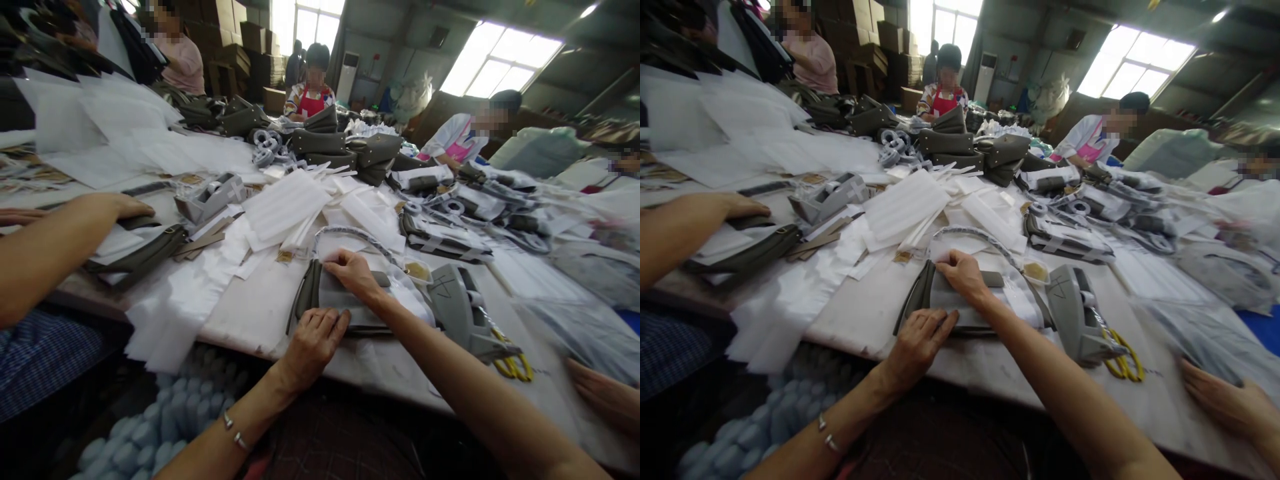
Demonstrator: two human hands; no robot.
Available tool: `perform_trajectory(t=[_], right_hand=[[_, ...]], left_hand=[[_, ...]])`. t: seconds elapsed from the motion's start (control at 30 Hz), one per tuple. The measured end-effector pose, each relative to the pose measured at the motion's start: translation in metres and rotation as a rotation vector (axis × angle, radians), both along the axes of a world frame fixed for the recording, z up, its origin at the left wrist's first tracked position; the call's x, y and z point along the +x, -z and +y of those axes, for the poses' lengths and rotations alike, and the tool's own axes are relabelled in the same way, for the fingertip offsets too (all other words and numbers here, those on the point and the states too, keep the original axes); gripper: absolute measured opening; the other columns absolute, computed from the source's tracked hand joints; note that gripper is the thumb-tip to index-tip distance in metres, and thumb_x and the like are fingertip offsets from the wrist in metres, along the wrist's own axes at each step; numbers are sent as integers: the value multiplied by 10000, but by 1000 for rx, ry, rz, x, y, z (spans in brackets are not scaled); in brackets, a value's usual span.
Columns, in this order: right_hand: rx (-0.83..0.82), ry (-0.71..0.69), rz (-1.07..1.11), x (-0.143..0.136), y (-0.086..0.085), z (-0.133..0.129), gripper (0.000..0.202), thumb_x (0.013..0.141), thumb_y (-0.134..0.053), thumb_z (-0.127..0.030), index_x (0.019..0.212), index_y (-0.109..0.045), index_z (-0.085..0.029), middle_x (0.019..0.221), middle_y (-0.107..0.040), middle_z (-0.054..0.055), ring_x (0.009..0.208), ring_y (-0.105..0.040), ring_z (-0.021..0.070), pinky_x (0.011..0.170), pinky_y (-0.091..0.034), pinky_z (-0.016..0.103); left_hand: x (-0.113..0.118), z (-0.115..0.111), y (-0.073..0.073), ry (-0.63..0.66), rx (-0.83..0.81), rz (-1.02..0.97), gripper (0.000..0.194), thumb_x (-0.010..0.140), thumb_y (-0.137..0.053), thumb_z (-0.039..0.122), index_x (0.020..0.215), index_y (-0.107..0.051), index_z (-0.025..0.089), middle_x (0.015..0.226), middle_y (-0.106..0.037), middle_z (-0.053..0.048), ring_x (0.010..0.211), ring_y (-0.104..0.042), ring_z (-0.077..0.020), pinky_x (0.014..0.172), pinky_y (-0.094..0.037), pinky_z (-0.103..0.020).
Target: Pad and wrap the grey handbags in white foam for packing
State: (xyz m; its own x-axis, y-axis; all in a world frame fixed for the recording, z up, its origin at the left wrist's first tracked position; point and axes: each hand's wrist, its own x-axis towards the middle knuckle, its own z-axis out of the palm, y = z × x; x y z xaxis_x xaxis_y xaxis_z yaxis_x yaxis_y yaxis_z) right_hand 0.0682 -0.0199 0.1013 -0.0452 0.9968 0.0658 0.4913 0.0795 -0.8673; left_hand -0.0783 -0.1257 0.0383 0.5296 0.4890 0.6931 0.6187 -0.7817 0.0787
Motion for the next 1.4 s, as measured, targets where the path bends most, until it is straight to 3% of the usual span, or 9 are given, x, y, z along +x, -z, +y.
perform_trajectory(t=[0.1, 0.23, 0.33, 0.53, 0.7, 0.83, 0.97, 1.2, 1.4], right_hand=[[73, -56, -224, 8, -8, -26, 137, 824, -627, -290, 816, -712, -184, 734, -703, 8, 687, -604, 156, 688, -457, 269], [204, -260, -447, 15, -12, -53, 173, 911, -569, -247, 944, -735, -209, 983, -756, 56, 921, -678, 199, 873, -491, 307], [226, -407, -540, 15, -12, -69, 240, 920, -511, -171, 1002, -733, -215, 1073, -751, 70, 1015, -681, 213, 919, -504, 322], [381, -524, -478, 15, -9, -102, 195, 909, -513, -119, 908, -695, -188, 985, -747, 81, 956, -690, 212, 916, -535, 336], [523, -594, -389, 23, -16, -128, 166, 947, -539, -186, 1035, -679, -193, 1102, -732, 101, 1143, -644, 228, 1084, -462, 421], [568, -414, -307, 50, -23, -156, 271, 939, -557, -187, 1176, -668, -257, 1035, -754, 61, 985, -706, 201, 929, -564, 360], [486, -108, -318, 91, -7, -187, 241, 926, -594, -204, 1123, -701, -294, 919, -749, 53, 846, -713, 204, 755, -592, 328], [289, -147, -559, 111, 49, -211, 459, 815, -760, -335, 1254, -650, -259, 1183, -682, 122, 1083, -629, 309, 925, -531, 508], [344, -133, -517, 98, 53, -215, 227, 875, -678, -217, 1094, -708, -270, 1073, -700, 91, 997, -620, 275, 854, -506, 478]], left_hand=[[-3, 0, 1, 7, -10, -28, 334, 975, -398, 97, 1289, -513, 92, 1077, -654, -137, 993, -627, -220, 893, -534, -389], [-5, 0, 6, -1, -28, -146, 272, 939, -427, 67, 1193, -520, 96, 1080, -660, -150, 993, -634, -226, 885, -562, -382], [-6, 0, 8, -33, -20, -203, 370, 938, -478, 85, 1307, -457, 97, 1212, -625, -185, 1131, -610, -247, 906, -573, -382], [-4, 1, 8, -39, -1, -200, 574, 932, -543, 91, 1458, -316, 62, 1389, -512, -252, 1260, -551, -269, 944, -555, -368], [-7, 2, 4, 29, -48, -166, 475, 962, -463, 88, 1428, -372, 73, 1177, -661, -177, 1067, -639, -220, 908, -554, -357], [-10, 3, 0, 72, -113, -128, 384, 939, -482, 96, 1322, -490, 123, 1119, -683, -130, 1052, -637, -218, 925, -539, -370], [-12, 3, -3, 94, -146, -109, 440, 899, -485, 65, 1332, -473, 138, 1178, -668, -135, 1103, -620, -230, 938, -529, -381], [-12, 5, 0, 104, -126, -101, 484, 893, -501, 58, 1364, -427, 139, 1211, -654, -151, 1137, -612, -236, 937, -527, -384], [-11, 5, 1, 62, -102, -101, 407, 891, -537, 64, 1285, -477, 142, 1193, -640, -150, 1111, -609, -235, 932, -523, -367]])
